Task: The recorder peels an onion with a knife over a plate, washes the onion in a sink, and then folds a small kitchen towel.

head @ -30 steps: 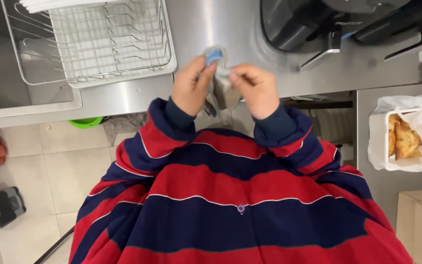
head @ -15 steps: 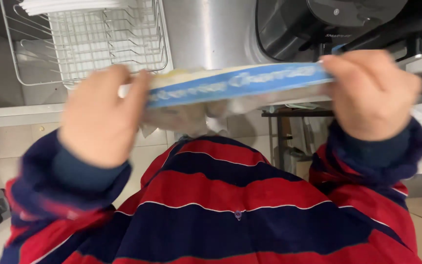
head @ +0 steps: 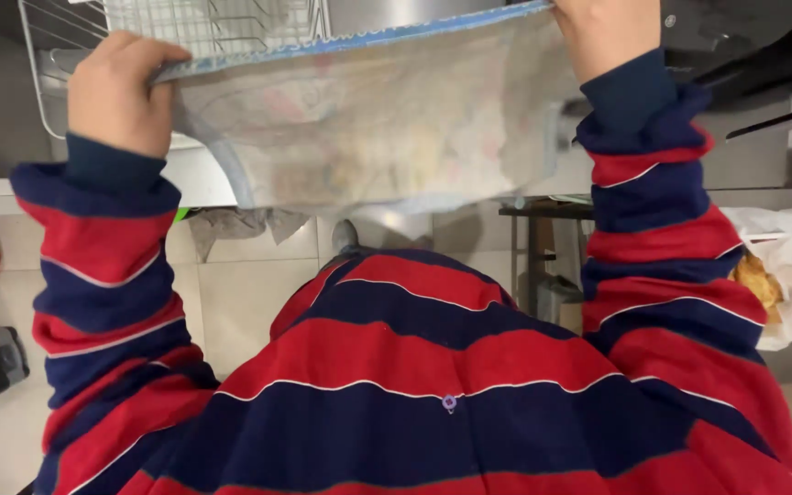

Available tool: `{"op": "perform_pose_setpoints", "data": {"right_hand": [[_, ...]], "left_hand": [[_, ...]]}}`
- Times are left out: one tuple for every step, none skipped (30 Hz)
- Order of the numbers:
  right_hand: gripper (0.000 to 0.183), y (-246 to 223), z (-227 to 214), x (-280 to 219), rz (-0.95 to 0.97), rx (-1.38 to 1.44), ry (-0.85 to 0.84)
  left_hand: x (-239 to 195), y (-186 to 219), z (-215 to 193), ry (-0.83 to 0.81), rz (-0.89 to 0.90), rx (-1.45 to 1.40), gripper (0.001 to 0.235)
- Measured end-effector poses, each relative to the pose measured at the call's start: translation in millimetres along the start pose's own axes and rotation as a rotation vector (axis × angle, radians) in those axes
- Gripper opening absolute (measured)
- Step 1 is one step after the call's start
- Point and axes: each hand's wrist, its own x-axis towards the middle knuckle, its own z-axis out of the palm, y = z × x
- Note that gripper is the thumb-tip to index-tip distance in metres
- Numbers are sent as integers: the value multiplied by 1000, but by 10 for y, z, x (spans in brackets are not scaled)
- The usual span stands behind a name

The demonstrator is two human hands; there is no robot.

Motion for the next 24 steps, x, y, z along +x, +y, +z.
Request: {"op": "perform_pose_setpoints", "data": {"right_hand": [[18, -20, 14, -63, 25, 47, -34], [21, -38, 32, -123, 51, 95, -68], [21, -102, 79, -272, 51, 98, -73], [23, -158, 134, -399, 29, 166, -148], [25, -214, 189, -525, 7, 233, -223], [25, -325, 267, -693, 8, 236, -224], [25, -438, 343, -861, 61, 313, -338], [24, -551, 418, -1024, 112, 389, -451], [24, -613, 442, -1053, 113, 390, -451], [29, -662, 463, -1087, 91, 510, -431], [41, -716, 481, -1125, 69, 630, -410], [41, -684, 624, -1182, 68, 632, -416], [33, -657, 762, -1243, 166, 665, -382], [25, -637, 908, -1300, 265, 697, -343], [25, -634, 1016, -1280, 265, 699, -345], [25, -622, 1136, -1239, 321, 605, -282], [26, -611, 1254, -1197, 375, 510, -219], [26, -630, 1387, -1163, 375, 509, -217], [33, -652, 1521, -1128, 428, 404, -295], [40, -684, 1652, -1100, 476, 300, -376], [40, -691, 1837, -1158, 474, 301, -377], [40, -724, 2015, -1235, 523, 137, -428], [41, -755, 2192, -1310, 568, -28, -477], [41, -798, 2051, -1213, 565, -27, -468]], "left_hand": [[-143, -59, 27, -43, -86, 0, 26], [-285, -117, 53, -84, -174, 0, 29], [-435, -71, 81, -89, -178, -3, 29], [-570, -40, 104, -156, -165, -13, 26], [-705, -10, 127, -224, -152, -23, 22], [-857, 30, 221, -227, -153, -24, 22], [-1010, 70, 314, -284, -168, -124, 26], [-1164, 108, 404, -339, -181, -224, 30], [-1272, 103, 548, -340, -181, -224, 30], [-1381, 106, 704, -341, -166, -271, 27], [-1495, 113, 859, -343, -151, -318, 27], [-1599, 50, 1020, -344, -156, -321, 27], [-1708, -10, 1179, -312, -240, -292, 34], [-1811, -81, 1329, -281, -322, -260, 43], [-1816, -169, 1493, -282, -324, -260, 43], [-1799, -276, 1652, -27, -529, -333, 51], [-1782, -382, 1809, 238, -722, -400, 59], [-1727, -494, 1933, 239, -721, -399, 59], [-1673, -608, 2056, 220, -781, -411, 59], [-1644, -708, 2177, 199, -847, -422, 59], [-1612, -722, 2197, 200, -849, -421, 59], [-1620, -713, 2208, 174, -876, -376, 54], [-1624, -707, 2217, 148, -902, -332, 49], [-1707, -804, 2295, 156, -900, -328, 49]]}}
